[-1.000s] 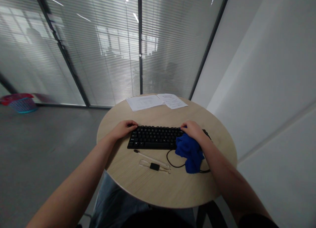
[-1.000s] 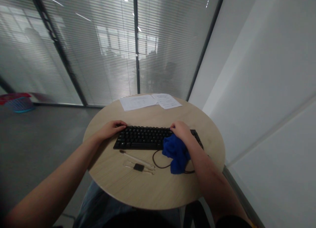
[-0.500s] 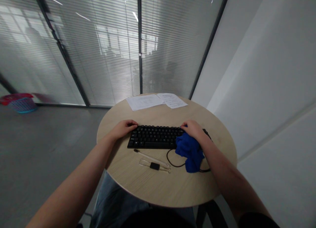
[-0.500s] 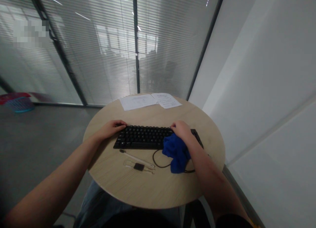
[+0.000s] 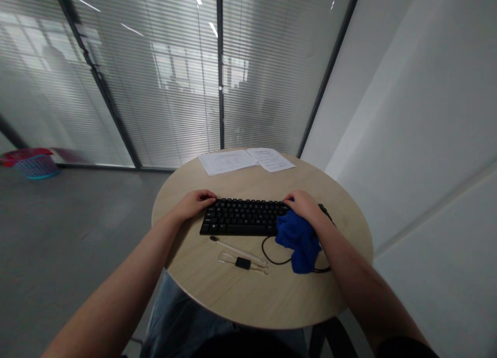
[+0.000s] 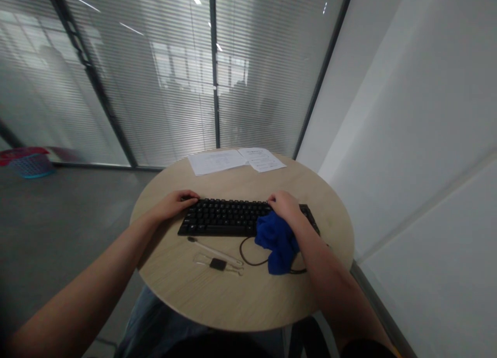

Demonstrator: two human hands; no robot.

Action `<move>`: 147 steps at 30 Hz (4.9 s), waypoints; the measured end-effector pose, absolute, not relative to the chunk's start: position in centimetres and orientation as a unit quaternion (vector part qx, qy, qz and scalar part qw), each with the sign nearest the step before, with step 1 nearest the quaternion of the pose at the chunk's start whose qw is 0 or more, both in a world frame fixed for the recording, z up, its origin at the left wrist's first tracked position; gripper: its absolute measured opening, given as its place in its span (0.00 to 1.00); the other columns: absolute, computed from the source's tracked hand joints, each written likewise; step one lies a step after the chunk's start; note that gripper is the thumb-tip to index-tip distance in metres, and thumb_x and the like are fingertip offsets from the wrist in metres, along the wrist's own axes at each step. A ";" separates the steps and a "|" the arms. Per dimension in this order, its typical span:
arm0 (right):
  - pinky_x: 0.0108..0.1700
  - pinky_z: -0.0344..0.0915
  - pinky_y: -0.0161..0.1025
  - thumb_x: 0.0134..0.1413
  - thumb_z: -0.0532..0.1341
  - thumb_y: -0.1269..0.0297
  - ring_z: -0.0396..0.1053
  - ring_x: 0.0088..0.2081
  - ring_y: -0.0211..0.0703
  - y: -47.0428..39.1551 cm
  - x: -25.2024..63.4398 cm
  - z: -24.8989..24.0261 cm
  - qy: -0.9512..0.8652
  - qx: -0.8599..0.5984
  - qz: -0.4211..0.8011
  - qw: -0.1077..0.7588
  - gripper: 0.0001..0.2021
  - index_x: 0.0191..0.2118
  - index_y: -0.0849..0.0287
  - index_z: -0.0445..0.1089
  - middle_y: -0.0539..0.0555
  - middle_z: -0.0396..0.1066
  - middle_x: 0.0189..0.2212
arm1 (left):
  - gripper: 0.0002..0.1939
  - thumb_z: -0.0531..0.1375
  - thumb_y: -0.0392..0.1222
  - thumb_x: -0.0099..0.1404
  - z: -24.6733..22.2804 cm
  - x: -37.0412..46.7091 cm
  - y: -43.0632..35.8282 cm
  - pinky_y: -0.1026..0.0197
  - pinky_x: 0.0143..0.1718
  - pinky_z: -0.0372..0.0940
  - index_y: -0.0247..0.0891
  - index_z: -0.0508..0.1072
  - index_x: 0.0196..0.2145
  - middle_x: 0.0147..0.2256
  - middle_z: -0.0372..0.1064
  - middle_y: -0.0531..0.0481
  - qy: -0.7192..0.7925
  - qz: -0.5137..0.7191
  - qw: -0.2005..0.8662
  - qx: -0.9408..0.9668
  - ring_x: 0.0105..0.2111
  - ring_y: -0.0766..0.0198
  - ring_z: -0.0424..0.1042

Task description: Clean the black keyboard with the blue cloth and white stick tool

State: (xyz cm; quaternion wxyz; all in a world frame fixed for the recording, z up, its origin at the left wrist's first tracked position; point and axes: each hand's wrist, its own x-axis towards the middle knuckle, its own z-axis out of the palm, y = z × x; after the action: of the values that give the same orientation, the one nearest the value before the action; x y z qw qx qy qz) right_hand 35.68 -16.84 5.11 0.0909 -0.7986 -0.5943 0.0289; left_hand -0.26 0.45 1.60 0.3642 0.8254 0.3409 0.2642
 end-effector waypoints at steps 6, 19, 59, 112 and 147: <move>0.51 0.65 0.33 0.58 0.62 0.61 0.74 0.47 0.41 -17.0 35.9 5.4 -0.601 -0.794 0.041 0.083 0.10 0.41 0.54 0.81 0.54 0.78 0.42 | 0.26 0.62 0.64 0.55 1.7 -0.2 0.3 0.50 0.49 0.67 0.39 0.80 0.38 0.39 0.79 0.45 0.343 0.265 0.372 0.821 0.41 0.50 0.76; 0.53 0.64 0.34 0.60 0.60 0.61 0.73 0.49 0.43 -16.9 35.5 5.3 -0.600 -0.794 0.033 0.090 0.11 0.42 0.54 0.80 0.54 0.78 0.44 | 0.25 0.62 0.64 0.56 1.5 -0.3 0.5 0.51 0.48 0.67 0.39 0.80 0.38 0.38 0.79 0.45 0.345 0.264 0.359 0.826 0.40 0.50 0.76; 0.52 0.65 0.34 0.60 0.59 0.59 0.73 0.48 0.42 -16.6 35.8 4.9 -0.588 -0.802 0.027 0.100 0.13 0.42 0.54 0.80 0.54 0.78 0.43 | 0.24 0.62 0.62 0.57 1.6 -0.2 0.3 0.50 0.48 0.67 0.40 0.80 0.38 0.39 0.79 0.45 0.345 0.264 0.366 0.823 0.41 0.50 0.76; 0.46 0.63 0.32 0.56 0.61 0.62 0.73 0.44 0.41 -17.3 38.0 5.4 -0.567 -0.820 0.033 0.072 0.12 0.41 0.54 0.81 0.54 0.78 0.41 | 0.25 0.61 0.63 0.56 1.7 -0.2 0.3 0.51 0.48 0.67 0.39 0.80 0.37 0.38 0.79 0.45 0.339 0.268 0.365 0.824 0.40 0.50 0.76; 0.43 0.63 0.30 0.57 0.60 0.63 0.73 0.42 0.40 -17.5 39.0 5.4 -0.553 -0.831 0.021 0.054 0.12 0.41 0.57 0.81 0.56 0.78 0.38 | 0.26 0.61 0.64 0.56 1.5 -0.2 0.4 0.51 0.47 0.67 0.39 0.79 0.39 0.39 0.79 0.46 0.347 0.261 0.359 0.826 0.41 0.50 0.76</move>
State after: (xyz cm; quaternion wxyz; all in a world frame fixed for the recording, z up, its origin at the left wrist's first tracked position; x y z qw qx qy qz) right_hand 38.96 -17.49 5.42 0.0543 -0.8310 -0.5532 0.0214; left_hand -0.18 0.36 1.54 0.3592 0.8260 0.3471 0.2611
